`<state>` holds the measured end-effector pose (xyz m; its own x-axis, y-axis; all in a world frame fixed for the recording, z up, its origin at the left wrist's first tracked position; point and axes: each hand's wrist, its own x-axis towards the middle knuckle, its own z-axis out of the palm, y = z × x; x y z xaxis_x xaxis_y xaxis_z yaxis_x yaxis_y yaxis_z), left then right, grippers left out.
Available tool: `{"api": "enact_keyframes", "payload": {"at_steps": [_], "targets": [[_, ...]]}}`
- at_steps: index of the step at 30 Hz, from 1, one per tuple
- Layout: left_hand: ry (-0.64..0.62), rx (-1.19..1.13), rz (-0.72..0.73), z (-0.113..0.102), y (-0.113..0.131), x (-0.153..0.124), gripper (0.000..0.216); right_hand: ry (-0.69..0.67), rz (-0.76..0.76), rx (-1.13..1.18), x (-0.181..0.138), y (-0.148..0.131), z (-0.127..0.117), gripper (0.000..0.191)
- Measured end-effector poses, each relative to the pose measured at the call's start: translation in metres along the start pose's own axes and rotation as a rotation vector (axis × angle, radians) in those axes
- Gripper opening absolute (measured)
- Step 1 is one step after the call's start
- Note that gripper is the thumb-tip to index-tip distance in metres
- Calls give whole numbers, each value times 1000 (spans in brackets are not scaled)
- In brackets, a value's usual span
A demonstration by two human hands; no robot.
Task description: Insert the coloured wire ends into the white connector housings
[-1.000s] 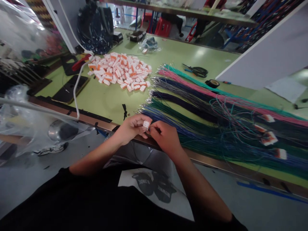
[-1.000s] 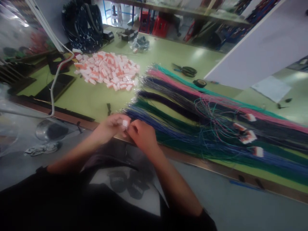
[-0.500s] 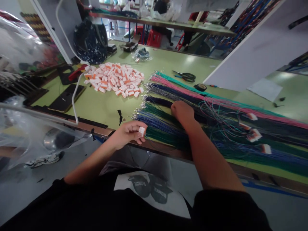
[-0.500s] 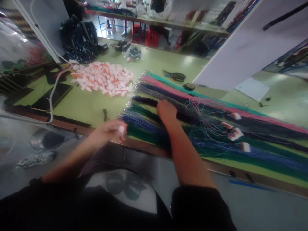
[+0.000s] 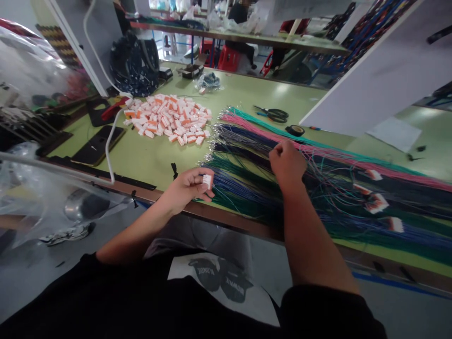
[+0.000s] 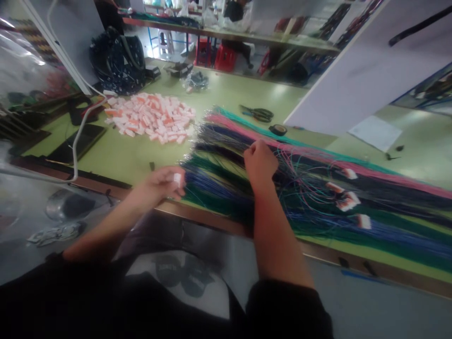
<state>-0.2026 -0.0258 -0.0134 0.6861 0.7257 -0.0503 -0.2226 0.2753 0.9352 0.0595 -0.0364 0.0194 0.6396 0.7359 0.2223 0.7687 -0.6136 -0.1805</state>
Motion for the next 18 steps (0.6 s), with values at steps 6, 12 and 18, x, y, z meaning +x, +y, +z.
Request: {"api": "enact_keyframes", "payload": {"at_steps": [6, 12, 18], "targets": [[14, -140, -44, 7, -7, 9, 30, -206, -378, 227, -1, 3, 8, 22], [9, -253, -54, 10, -16, 12, 29, -116, -138, 51, 7, 28, -16, 20], [34, -285, -71, 8, -20, 13, 28, -181, -476, 547, -25, 8, -33, 21]]}}
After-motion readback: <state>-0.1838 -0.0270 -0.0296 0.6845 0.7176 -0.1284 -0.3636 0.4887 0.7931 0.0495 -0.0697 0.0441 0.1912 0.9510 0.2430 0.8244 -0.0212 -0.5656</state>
